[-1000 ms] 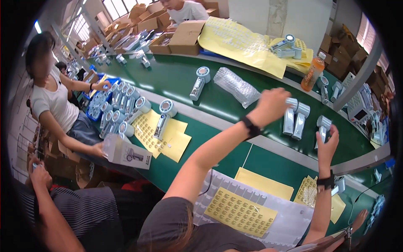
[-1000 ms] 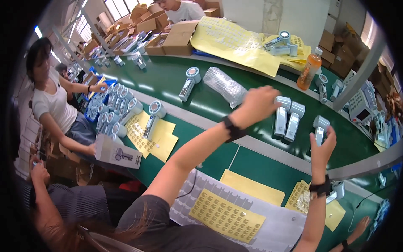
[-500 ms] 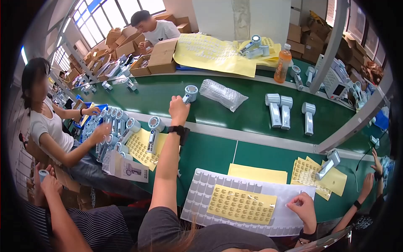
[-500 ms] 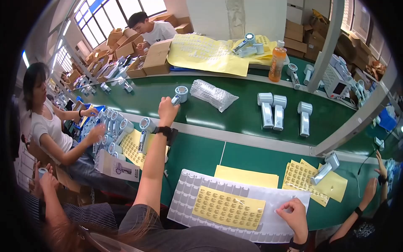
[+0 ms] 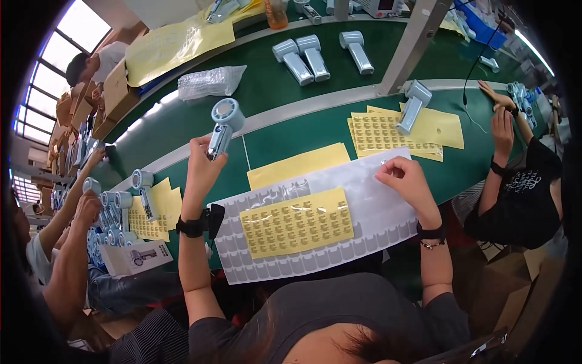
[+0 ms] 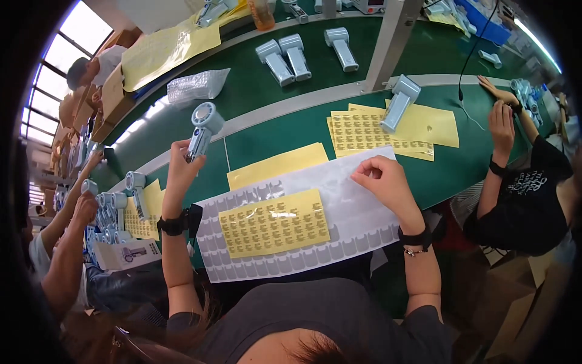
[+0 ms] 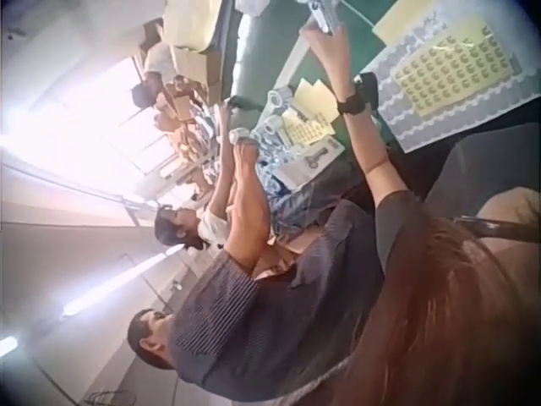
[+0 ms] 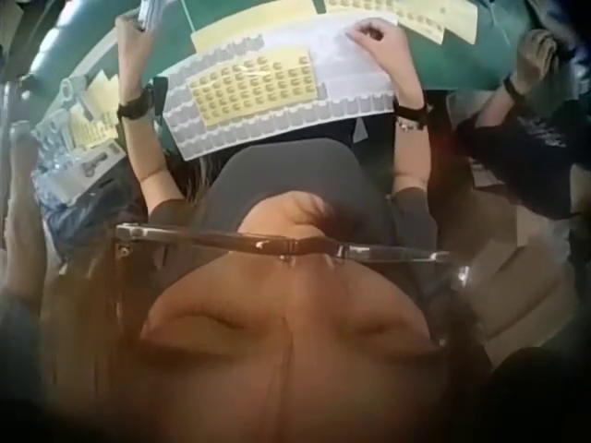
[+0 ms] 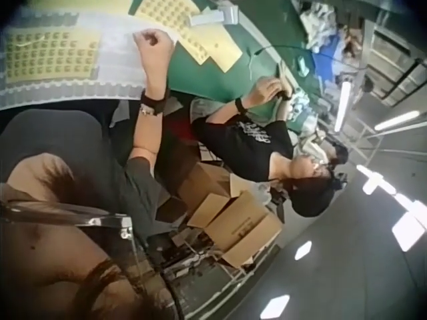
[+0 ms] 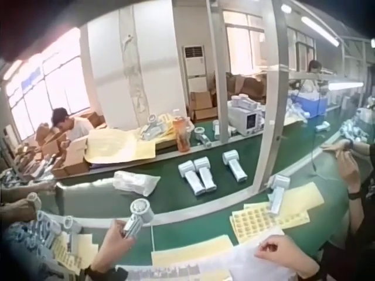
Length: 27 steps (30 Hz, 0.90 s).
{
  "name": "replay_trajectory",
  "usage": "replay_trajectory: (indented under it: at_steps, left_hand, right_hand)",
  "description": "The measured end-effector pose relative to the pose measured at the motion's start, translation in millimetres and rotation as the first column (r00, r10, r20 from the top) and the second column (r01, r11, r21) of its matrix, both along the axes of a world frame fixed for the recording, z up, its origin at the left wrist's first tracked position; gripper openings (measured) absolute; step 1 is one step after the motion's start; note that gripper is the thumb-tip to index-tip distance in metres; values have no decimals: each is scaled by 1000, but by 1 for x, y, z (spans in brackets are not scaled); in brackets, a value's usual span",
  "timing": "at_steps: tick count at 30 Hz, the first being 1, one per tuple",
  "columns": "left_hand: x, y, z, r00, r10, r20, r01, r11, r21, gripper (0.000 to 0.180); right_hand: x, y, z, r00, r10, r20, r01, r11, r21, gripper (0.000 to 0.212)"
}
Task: The person peels stickers from a sheet and applies them to the base of handheld fans, then presses a small plastic cover into the charging port of each fan before setting it aside.
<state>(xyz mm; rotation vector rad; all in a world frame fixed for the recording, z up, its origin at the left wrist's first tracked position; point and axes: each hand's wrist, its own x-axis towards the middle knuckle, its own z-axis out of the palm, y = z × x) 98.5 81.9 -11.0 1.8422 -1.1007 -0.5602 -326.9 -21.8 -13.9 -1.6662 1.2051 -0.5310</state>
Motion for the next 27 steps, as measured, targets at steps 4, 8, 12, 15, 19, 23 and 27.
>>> replay_trajectory:
  at_steps: [4,8,12,15,19,23,27]
  left_hand:
    - [-34,-3,16,935,-51,350,37,998,47,35]
    - [-50,1,20,838,-48,543,170,969,-177,35]
    - [-64,-1,29,860,41,508,97,965,-242,34]
    - [-71,-9,33,883,16,469,99,970,-221,36]
    - [-70,-13,27,811,-3,585,193,945,-263,38]
    - [-72,-16,21,772,-58,633,316,899,-303,38]
    - [-77,-23,22,725,-89,682,416,847,-332,42]
  right_hand:
    - [4,-1,1,998,48,-47,-51,997,-56,15]
    - [-3,0,11,993,121,4,-121,988,94,15]
    - [-4,6,5,980,198,13,-198,971,137,15]
    - [0,13,10,972,233,14,-234,966,110,15]
    - [39,29,13,960,281,16,-281,960,-14,15]
    - [68,41,-7,952,284,-117,-305,912,-274,16]
    - [78,55,-8,947,155,-282,-275,846,-456,17]
